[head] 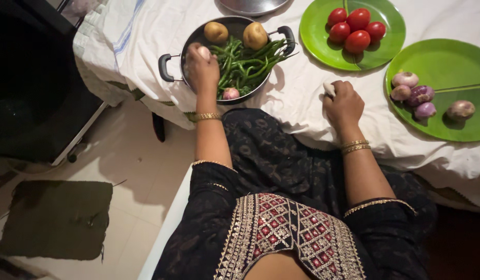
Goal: The person wipes small onions with a cloth, handling them one at a time and placing them on a green plate.
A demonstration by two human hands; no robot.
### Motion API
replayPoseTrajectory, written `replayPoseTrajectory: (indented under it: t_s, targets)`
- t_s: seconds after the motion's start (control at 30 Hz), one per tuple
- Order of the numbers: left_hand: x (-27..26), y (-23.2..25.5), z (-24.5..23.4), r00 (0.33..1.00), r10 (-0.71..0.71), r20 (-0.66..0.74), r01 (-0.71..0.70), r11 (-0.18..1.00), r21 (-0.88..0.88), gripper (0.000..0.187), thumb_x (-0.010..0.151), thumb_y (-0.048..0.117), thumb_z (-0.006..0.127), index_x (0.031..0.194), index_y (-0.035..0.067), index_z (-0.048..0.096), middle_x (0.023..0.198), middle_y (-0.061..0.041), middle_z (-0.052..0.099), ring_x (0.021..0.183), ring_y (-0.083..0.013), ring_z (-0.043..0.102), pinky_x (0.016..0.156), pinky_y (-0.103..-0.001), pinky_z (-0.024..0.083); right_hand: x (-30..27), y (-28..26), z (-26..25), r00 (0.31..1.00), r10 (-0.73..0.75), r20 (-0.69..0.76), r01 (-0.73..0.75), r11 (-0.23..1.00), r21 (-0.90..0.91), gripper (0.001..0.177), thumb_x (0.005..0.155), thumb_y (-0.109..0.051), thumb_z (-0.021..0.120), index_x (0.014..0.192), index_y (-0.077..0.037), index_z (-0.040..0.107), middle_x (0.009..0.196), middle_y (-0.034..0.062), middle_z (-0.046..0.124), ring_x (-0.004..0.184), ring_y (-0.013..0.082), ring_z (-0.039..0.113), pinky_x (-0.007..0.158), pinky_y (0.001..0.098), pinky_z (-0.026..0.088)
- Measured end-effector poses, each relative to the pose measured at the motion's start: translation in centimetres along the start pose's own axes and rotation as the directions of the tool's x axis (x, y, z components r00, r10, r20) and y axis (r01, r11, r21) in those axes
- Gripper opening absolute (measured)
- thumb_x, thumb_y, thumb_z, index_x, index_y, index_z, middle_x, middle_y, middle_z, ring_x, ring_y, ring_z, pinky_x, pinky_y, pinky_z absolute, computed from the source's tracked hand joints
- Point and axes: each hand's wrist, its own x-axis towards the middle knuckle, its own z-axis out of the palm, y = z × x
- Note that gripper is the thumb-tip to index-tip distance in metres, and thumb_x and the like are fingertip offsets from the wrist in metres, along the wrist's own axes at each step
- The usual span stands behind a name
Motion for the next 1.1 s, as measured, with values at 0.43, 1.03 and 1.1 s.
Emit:
replayPoseTrajectory:
  t_s: [0.43, 1.03, 1.1]
  targets:
    - [-15.0, 18.4, 5.5, 0.654, 0.356, 0.668, 0.518, 0.432, -0.738, 0.045, 0.111, 0.042, 0.051, 0.135, 0.004, 0.053, 0.091, -0.012, 0.058, 0.068, -0.0153, 0.051, 0.058, -0.028, 0.043, 0.2, -0.8, -0.8, 0.793, 0.500, 0.349, -0.605, 0.573, 0.553, 0.039, 0.101, -0.044, 0.064, 0.115, -0.008, 0.068, 0.097, 0.0121, 0.071, 0.089, 0.0234, 0.067, 0.081, 0.0402, 0.054]
    - [-20.0, 16.4, 10.0, 0.381, 0.594, 0.709, 0.713, 0.300, -0.634, 0.067, 0.111, 0.033, 0.056, 0.166, 0.010, 0.025, 0.164, -0.007, 0.039, 0.146, -0.0183, 0.043, 0.116, -0.029, 0.038, 0.2, -0.5, 1.2, 0.916, 0.400, -0.028, -0.210, 0.539, 0.816, 0.034, 0.106, -0.038, 0.063, 0.102, -0.003, 0.065, 0.087, 0.0026, 0.063, 0.081, 0.0128, 0.058, 0.074, 0.0288, 0.049]
    - [-18.8, 18.3, 9.8, 0.306, 0.648, 0.698, 0.781, 0.248, -0.573, 0.070, 0.106, 0.033, 0.060, 0.164, 0.011, 0.026, 0.155, -0.007, 0.046, 0.135, -0.0161, 0.050, 0.107, -0.030, 0.047, 0.8, 0.8, 0.3, 0.903, 0.422, -0.077, -0.196, 0.565, 0.801, 0.036, 0.109, -0.038, 0.061, 0.098, -0.004, 0.066, 0.085, 0.0017, 0.063, 0.078, 0.0110, 0.058, 0.072, 0.0269, 0.049]
